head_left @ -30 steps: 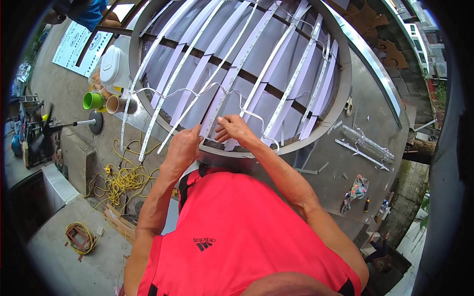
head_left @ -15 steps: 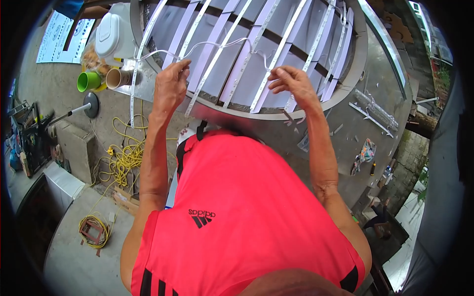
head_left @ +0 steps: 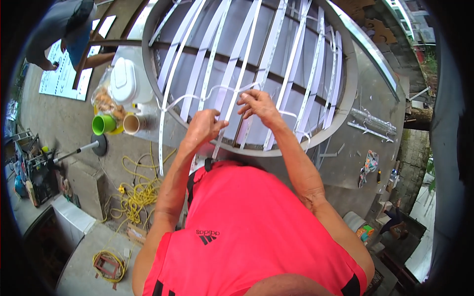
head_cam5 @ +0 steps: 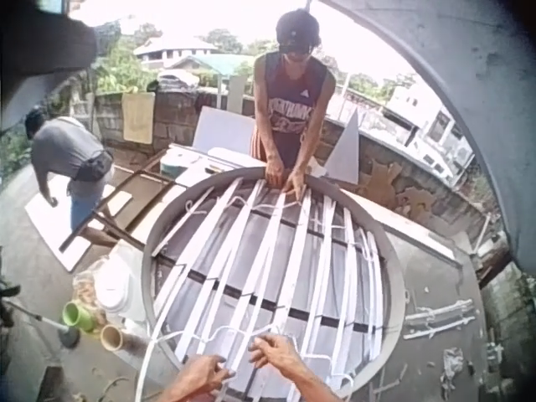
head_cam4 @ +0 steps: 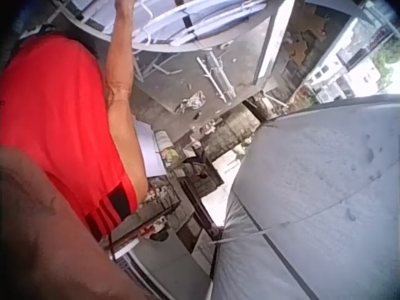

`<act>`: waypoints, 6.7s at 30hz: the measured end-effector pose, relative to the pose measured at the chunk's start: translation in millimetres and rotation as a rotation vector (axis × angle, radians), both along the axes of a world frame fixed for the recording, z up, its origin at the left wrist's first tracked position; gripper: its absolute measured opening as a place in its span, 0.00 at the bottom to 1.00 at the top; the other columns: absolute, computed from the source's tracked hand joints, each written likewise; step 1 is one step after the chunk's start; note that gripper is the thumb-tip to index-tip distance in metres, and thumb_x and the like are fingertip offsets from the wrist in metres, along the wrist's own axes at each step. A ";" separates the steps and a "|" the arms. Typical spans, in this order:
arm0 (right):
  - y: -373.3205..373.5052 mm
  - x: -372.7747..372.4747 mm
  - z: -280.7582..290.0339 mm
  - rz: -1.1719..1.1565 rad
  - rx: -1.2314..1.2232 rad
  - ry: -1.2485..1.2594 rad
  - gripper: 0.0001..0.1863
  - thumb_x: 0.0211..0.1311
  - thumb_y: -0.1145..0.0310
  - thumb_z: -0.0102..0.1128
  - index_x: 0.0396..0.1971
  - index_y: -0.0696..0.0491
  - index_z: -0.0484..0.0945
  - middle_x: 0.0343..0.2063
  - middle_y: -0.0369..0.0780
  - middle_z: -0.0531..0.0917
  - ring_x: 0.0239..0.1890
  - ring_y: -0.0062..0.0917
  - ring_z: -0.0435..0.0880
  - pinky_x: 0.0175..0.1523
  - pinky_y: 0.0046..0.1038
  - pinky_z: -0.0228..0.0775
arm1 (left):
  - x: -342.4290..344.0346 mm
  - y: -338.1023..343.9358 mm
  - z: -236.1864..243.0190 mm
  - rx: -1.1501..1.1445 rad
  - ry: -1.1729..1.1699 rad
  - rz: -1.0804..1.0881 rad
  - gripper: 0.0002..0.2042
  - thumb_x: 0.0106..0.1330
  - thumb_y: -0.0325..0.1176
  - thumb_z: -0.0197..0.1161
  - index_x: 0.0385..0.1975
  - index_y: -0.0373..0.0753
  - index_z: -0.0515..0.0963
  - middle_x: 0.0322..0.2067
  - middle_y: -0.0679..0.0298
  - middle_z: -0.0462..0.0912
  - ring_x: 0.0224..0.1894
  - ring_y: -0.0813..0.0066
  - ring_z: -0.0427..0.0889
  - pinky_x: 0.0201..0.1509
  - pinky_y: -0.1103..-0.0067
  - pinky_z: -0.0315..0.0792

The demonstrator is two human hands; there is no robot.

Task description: Installing and trimming LED strips inside a circular metal sign frame.

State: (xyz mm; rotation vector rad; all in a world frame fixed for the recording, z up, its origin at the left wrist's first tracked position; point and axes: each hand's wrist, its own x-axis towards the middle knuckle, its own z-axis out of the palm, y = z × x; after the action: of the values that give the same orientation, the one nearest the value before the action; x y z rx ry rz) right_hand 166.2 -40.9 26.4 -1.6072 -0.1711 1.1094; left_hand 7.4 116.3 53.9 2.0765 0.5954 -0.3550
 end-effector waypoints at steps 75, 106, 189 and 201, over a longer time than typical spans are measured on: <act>35.4 -2.1 -21.3 0.364 -0.096 0.541 0.18 0.70 0.66 0.57 0.51 0.64 0.71 0.44 0.50 0.82 0.37 0.31 0.86 0.38 0.29 0.81 | -18.2 -8.4 -4.0 -0.002 -0.116 0.248 0.16 0.57 0.33 0.72 0.42 0.30 0.82 0.24 0.58 0.85 0.26 0.75 0.83 0.31 0.77 0.75; -526.7 42.6 -86.2 -0.772 -0.994 -0.200 0.09 0.65 0.71 0.58 0.39 0.59 0.79 0.26 0.40 0.83 0.22 0.23 0.83 0.24 0.25 0.78 | -86.8 -60.9 -4.9 -0.358 -0.024 0.642 0.16 0.68 0.40 0.65 0.37 0.29 0.81 0.24 0.64 0.80 0.20 0.83 0.72 0.23 0.85 0.64; -475.4 352.0 -42.6 -0.539 -0.162 -0.379 0.20 0.60 0.69 0.69 0.52 0.56 0.77 0.43 0.41 0.85 0.42 0.28 0.86 0.33 0.19 0.72 | -105.5 -73.6 -28.4 -0.346 -0.306 0.857 0.13 0.63 0.41 0.70 0.33 0.36 0.83 0.23 0.67 0.82 0.21 0.85 0.76 0.22 0.85 0.68; -240.9 27.2 127.4 -0.055 0.240 -0.050 0.22 0.61 0.75 0.65 0.54 0.64 0.71 0.41 0.44 0.82 0.36 0.27 0.84 0.29 0.19 0.79 | -107.7 -67.9 -20.2 -0.370 -0.234 0.834 0.14 0.62 0.41 0.67 0.31 0.34 0.83 0.20 0.66 0.80 0.19 0.83 0.74 0.22 0.85 0.66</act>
State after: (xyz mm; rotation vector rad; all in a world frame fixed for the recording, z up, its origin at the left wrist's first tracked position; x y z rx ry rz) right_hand 193.5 -281.8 153.8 -1.4173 -0.2804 0.9683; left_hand -100.3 48.4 33.7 1.3409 1.0854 0.2455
